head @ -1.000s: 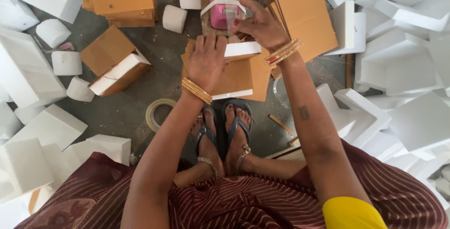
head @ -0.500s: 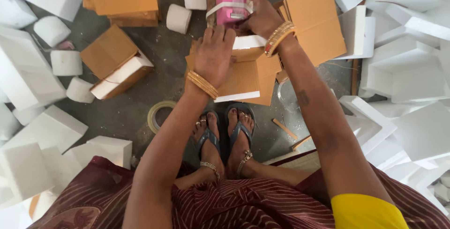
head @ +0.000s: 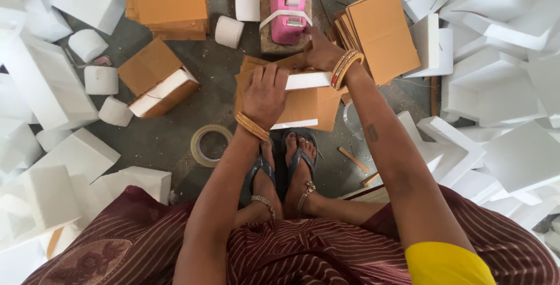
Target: The person assembles small cardboard boxes and inserts white foam pieces into them by hand, using a pink tape dispenser to secure the foam and cardboard components.
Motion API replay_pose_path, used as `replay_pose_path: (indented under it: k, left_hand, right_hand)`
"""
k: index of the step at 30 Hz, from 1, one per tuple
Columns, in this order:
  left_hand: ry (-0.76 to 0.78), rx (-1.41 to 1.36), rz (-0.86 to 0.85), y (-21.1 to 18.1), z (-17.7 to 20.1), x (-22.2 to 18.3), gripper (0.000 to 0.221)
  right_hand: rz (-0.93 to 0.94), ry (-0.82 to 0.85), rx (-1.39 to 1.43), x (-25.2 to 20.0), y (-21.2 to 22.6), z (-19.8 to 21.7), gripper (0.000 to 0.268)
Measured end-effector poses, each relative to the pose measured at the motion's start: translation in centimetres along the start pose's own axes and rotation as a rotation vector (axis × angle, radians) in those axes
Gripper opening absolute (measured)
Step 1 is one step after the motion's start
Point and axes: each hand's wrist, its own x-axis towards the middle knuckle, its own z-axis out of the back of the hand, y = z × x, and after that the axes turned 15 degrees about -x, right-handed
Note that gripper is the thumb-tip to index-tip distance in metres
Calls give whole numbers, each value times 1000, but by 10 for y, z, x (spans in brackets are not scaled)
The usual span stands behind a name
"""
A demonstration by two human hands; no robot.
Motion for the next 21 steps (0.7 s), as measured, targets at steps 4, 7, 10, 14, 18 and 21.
replay_pose_path:
  k: [4, 7, 10, 14, 18, 21]
  left_hand:
    - [-27, 51, -42, 0, -2, -10, 41]
    - [-25, 76, -43, 6, -3, -10, 38]
    - [-4, 9, 16, 8, 0, -8, 45]
    - [35, -70, 91, 8, 7, -9, 52]
    - [-59, -99, 131, 16, 13, -13, 55]
    - [-122, -173, 193, 18, 24, -32, 55]
  right_hand:
    - [16, -118, -30, 23, -46, -35, 99]
    - [-15, -102, -41, 26, -56, -31, 87]
    - [93, -230, 275, 1, -47, -26, 61]
    - [-89, -381, 643, -67, -27, -41, 49]
    - [20, -80, 801, -116, -22, -72, 51]
    - [-12, -64, 700, -137, -3, -92, 52]
